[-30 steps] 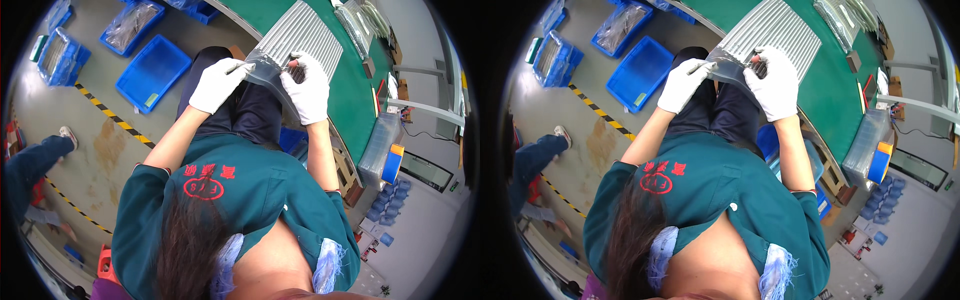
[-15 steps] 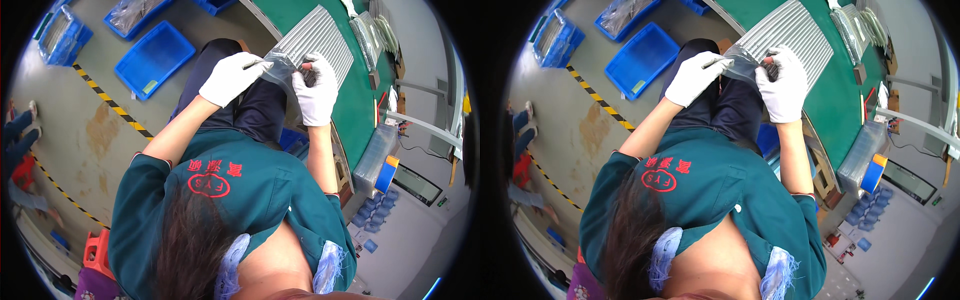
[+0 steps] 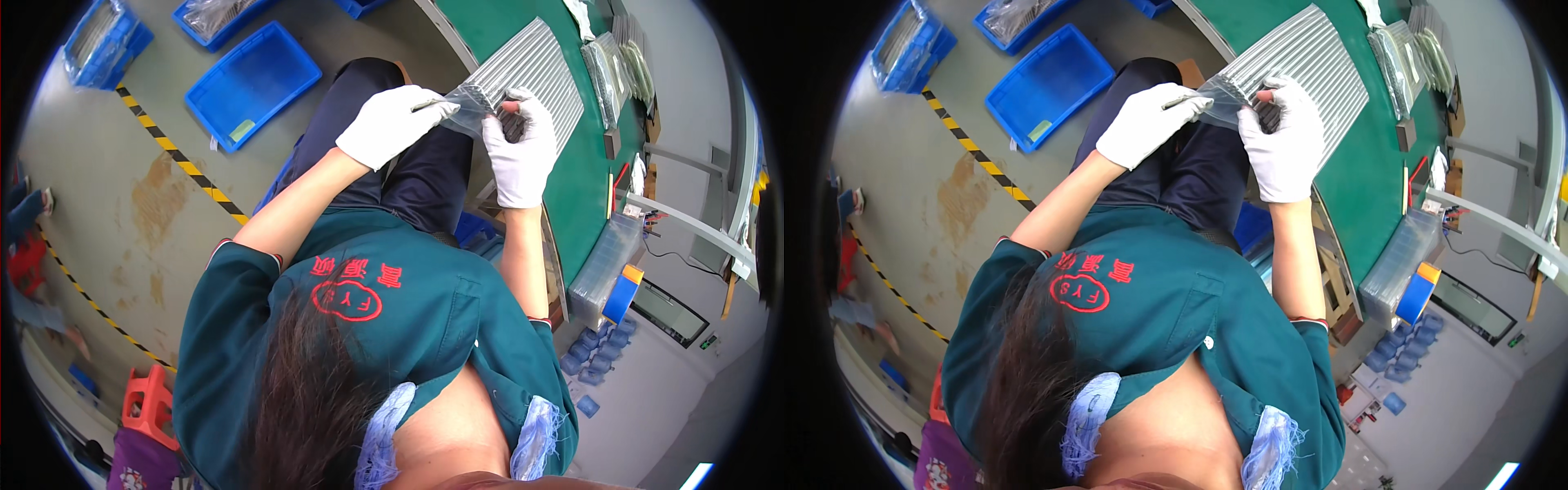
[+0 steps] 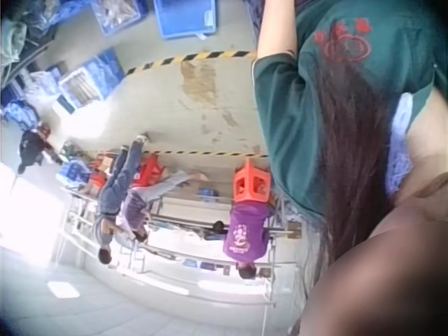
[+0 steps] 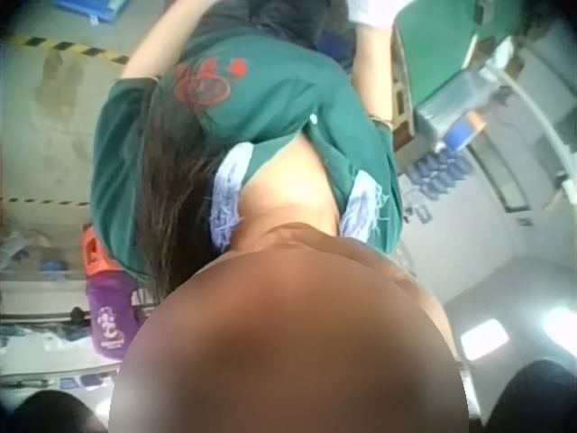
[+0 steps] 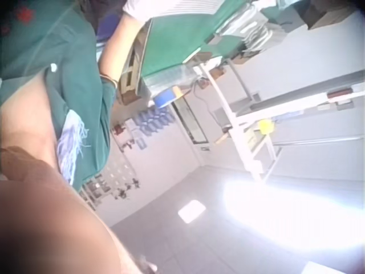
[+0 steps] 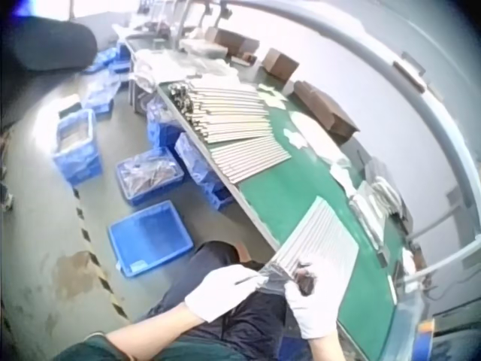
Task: Cleaning, organizing, and packing bundles of thin metal rods into plastic bags and sealing them with tape.
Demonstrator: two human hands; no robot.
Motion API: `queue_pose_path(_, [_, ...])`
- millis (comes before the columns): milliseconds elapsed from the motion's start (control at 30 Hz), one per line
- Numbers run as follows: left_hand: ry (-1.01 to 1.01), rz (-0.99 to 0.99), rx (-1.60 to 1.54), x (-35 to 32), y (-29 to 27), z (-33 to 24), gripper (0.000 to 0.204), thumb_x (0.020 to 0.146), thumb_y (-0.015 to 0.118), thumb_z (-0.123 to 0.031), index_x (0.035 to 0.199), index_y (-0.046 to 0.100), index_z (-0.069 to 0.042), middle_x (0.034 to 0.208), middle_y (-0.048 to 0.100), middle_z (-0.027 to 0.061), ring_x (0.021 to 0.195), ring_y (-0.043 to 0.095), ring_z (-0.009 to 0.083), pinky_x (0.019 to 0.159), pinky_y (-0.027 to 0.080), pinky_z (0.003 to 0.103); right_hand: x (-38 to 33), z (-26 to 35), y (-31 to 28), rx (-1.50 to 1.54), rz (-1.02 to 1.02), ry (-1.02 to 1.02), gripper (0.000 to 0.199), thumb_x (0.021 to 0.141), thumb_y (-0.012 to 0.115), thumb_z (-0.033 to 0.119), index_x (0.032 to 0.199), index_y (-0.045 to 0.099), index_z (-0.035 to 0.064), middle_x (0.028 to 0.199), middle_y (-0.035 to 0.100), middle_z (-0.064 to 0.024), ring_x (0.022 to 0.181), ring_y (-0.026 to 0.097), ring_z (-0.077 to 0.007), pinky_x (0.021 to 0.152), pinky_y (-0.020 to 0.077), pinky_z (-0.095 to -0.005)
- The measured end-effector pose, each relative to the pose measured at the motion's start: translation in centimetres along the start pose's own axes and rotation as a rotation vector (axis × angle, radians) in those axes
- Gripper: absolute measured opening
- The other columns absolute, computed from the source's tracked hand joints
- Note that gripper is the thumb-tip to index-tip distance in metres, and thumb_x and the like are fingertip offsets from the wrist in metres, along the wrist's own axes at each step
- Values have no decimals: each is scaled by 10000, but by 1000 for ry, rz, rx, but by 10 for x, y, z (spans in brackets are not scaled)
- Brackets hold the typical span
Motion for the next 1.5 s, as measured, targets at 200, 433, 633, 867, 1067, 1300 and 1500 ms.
queue_pose_path(200, [-116, 26, -155, 0, 2, 8, 183, 812, 615, -136, 981, 669, -87, 909, 659, 64, 808, 634, 222, 702, 529, 316, 1, 3, 4, 35, -8, 86, 283, 665, 735, 43, 921, 618, 16, 980, 625, -99, 789, 619, -193, 723, 502, -283])
queue_pose_path(433, [-144, 18, -214, -3, 6, 14, 205, 799, 617, -142, 990, 668, -88, 930, 660, 55, 823, 631, 221, 712, 531, 318, 7, 8, 8, 13, 26, 45, 280, 665, 717, 34, 927, 619, 13, 972, 628, -92, 781, 618, -197, 727, 501, -293])
queue_pose_path(633, [21, 1, -104, -1, 9, 9, 207, 787, 615, -141, 982, 664, -93, 960, 656, 52, 848, 622, 224, 735, 525, 323, 4, -3, 12, 21, 18, 95, 274, 669, 709, 35, 928, 621, 20, 963, 631, -100, 799, 620, -214, 740, 499, -304])
queue_pose_path(867, [16, 8, -77, 0, 11, 10, 208, 788, 606, -133, 985, 661, -96, 981, 652, 48, 863, 617, 222, 741, 522, 324, 11, 3, 16, 21, 35, 50, 291, 671, 708, 40, 946, 615, 22, 913, 636, -88, 765, 622, -213, 729, 499, -302])
queue_pose_path(1067, [5, 20, -79, 0, 16, 13, 210, 794, 597, -136, 991, 657, -97, 973, 648, 48, 868, 618, 225, 735, 523, 327, 12, 2, 17, 72, 45, 115, 292, 668, 707, 36, 944, 615, 23, 902, 639, -89, 796, 626, -230, 746, 496, -311])
queue_pose_path(1300, [-117, 28, -201, 1, 17, 20, 198, 828, 580, -162, 997, 658, -93, 958, 654, 60, 855, 625, 235, 747, 524, 335, 21, 21, 18, -82, 45, -26, 267, 661, 710, 45, 912, 619, 30, 930, 633, -110, 837, 629, -257, 774, 495, -330])
queue_pose_path(1500, [-186, 88, -237, 2, 17, 19, 220, 897, 544, -192, 1033, 657, -61, 984, 645, 104, 915, 617, 252, 805, 490, 332, 24, 23, 19, -106, 32, -79, 257, 642, 712, 61, 880, 619, 34, 960, 632, -135, 931, 616, -308, 836, 484, -369])
Point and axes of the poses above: each hand's wrist, its own x-axis towards the middle knuckle, its own y-axis out of the palm, z = x × y, the point moved 8 cm from there along x, towards the middle knuckle
